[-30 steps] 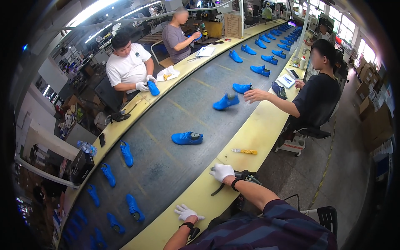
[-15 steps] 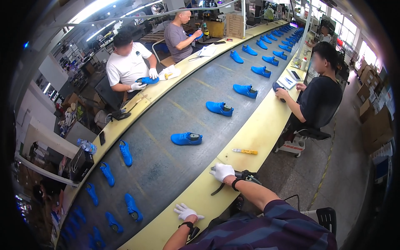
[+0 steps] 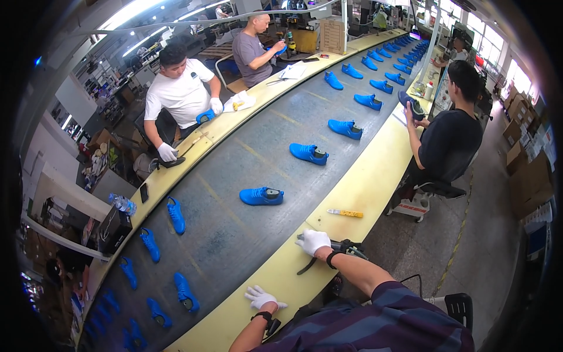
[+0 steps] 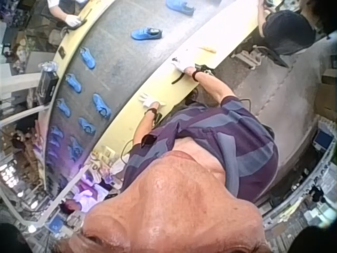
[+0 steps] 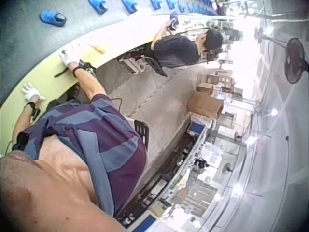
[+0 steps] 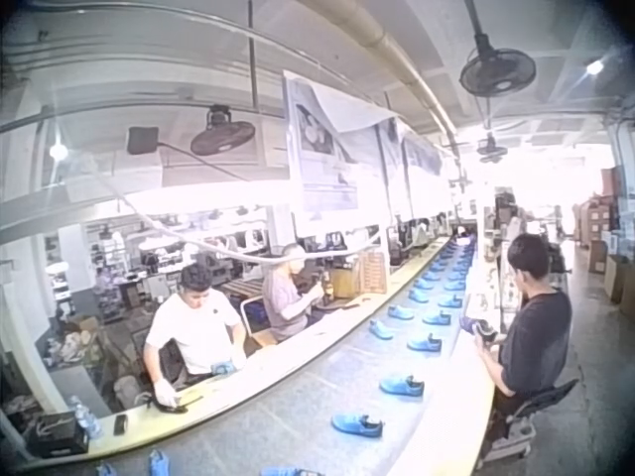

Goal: Applying adhesive and assembling blue shoe uppers on an industrial production line.

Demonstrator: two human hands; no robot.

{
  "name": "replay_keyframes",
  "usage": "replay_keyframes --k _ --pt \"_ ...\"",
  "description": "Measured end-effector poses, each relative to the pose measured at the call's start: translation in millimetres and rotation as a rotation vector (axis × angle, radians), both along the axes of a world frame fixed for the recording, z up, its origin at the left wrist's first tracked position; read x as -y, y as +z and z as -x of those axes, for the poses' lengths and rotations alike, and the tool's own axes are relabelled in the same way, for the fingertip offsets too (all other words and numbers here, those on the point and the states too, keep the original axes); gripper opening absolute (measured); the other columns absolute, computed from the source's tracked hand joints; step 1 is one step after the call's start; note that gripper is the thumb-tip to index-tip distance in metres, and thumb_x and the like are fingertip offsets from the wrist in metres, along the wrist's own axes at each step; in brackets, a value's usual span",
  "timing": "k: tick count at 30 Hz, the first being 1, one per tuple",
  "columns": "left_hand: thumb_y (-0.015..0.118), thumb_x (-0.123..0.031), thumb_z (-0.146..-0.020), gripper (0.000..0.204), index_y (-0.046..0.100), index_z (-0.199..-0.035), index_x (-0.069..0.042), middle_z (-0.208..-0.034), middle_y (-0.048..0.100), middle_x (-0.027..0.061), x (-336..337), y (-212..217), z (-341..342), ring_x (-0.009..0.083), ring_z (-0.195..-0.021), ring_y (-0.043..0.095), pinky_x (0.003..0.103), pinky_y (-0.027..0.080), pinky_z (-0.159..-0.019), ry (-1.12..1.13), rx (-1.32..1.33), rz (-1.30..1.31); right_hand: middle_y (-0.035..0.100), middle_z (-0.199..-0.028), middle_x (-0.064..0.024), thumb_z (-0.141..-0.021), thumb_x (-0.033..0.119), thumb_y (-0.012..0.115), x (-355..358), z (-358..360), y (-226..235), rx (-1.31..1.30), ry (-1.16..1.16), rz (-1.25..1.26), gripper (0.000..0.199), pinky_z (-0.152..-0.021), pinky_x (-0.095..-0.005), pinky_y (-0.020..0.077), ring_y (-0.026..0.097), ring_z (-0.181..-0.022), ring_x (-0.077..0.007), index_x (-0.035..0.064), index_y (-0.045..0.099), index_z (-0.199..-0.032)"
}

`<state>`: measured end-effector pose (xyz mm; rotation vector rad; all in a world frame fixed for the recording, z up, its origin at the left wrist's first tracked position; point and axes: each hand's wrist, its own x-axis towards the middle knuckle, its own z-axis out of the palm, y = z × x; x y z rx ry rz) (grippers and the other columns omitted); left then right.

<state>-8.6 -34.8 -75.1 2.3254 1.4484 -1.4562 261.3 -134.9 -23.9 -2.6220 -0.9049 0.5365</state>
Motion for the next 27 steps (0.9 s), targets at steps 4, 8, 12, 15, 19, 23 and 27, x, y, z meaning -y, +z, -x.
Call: replay_keyframes --k 4,8,12,15,19,23,27 --pt "0.085 -0.083 -0.057 0.162 -0.002 -0.17 -0.007 -0.176 -0.004 0.0255 0 0 0 0.0517 -0.16 0.005 0.06 0.047 -0.108 -0.001 0.0 0.0 0.078 -0.103 -0.0181 -0.094 0.053 0.068 1 1 -1 0.004 0.0 -0.009 0.046 -0.087 -0.0476 0.0588 0.075 -0.097 -0.038 0.0097 0.074 -0.108" --pt "0.086 -0.083 -0.057 0.162 -0.002 -0.17 -0.007 -0.176 -0.004 0.0258 -1 0 0 0.0518 -0.16 0.006 0.06 0.047 -0.109 0.006 0.003 0.005 0.078 -0.103 -0.0181 -0.094 0.053 0.068 0 0 -2 0.01 0.0 -0.006 0.046 -0.087 -0.0475 0.0589 0.075 -0.097 -0.0379 0.0097 0.074 -0.108" --pt "0.086 -0.082 -0.057 0.162 -0.002 -0.17 -0.007 -0.176 -0.004 0.0259 -1 0 0 0.0518 -0.16 0.006 0.06 0.047 -0.109 0.014 0.006 0.008 0.078 -0.103 -0.0182 -0.094 0.053 0.068 -1 0 1 -0.004 -0.003 0.006 0.046 -0.087 -0.0473 0.0589 0.075 -0.097 -0.0378 0.0097 0.075 -0.108" --pt "0.087 -0.082 -0.057 0.162 -0.002 -0.17 -0.007 -0.176 -0.004 0.0259 -1 2 -1 0.0519 -0.16 0.006 0.06 0.047 -0.109 0.015 0.012 0.007 0.077 -0.098 -0.0181 -0.093 0.054 0.069 0 1 -1 0.024 0.001 -0.023 0.046 -0.083 -0.0476 0.0592 0.075 -0.093 -0.038 0.0092 0.073 -0.105" --pt "0.087 -0.082 -0.057 0.162 -0.002 -0.17 -0.008 -0.176 -0.004 0.0258 -2 1 1 0.0519 -0.16 0.007 0.059 0.047 -0.109 0.017 0.012 0.0 0.078 -0.104 -0.0187 -0.094 0.053 0.068 -2 2 1 -0.014 -0.007 0.005 0.046 -0.087 -0.0474 0.059 0.075 -0.097 -0.0381 0.0095 0.075 -0.108" --pt "0.087 -0.081 -0.057 0.162 -0.002 -0.17 -0.008 -0.176 -0.004 0.0258 -1 1 0 0.0518 -0.16 0.007 0.06 0.047 -0.109 0.014 0.016 0.002 0.078 -0.104 -0.0191 -0.094 0.053 0.068 -1 0 -4 -0.017 -0.011 0.007 0.047 -0.087 -0.0475 0.059 0.075 -0.097 -0.0386 0.0092 0.074 -0.109" --pt "0.087 -0.081 -0.056 0.162 -0.002 -0.17 -0.007 -0.176 -0.004 0.026 -2 0 1 0.052 -0.16 0.007 0.06 0.047 -0.109 0.017 0.019 0.001 0.077 -0.092 -0.0172 -0.092 0.054 0.071 0 1 -11 0.055 -0.005 -0.049 0.046 -0.08 -0.0477 0.0593 0.075 -0.088 -0.0377 0.0091 0.071 -0.102"
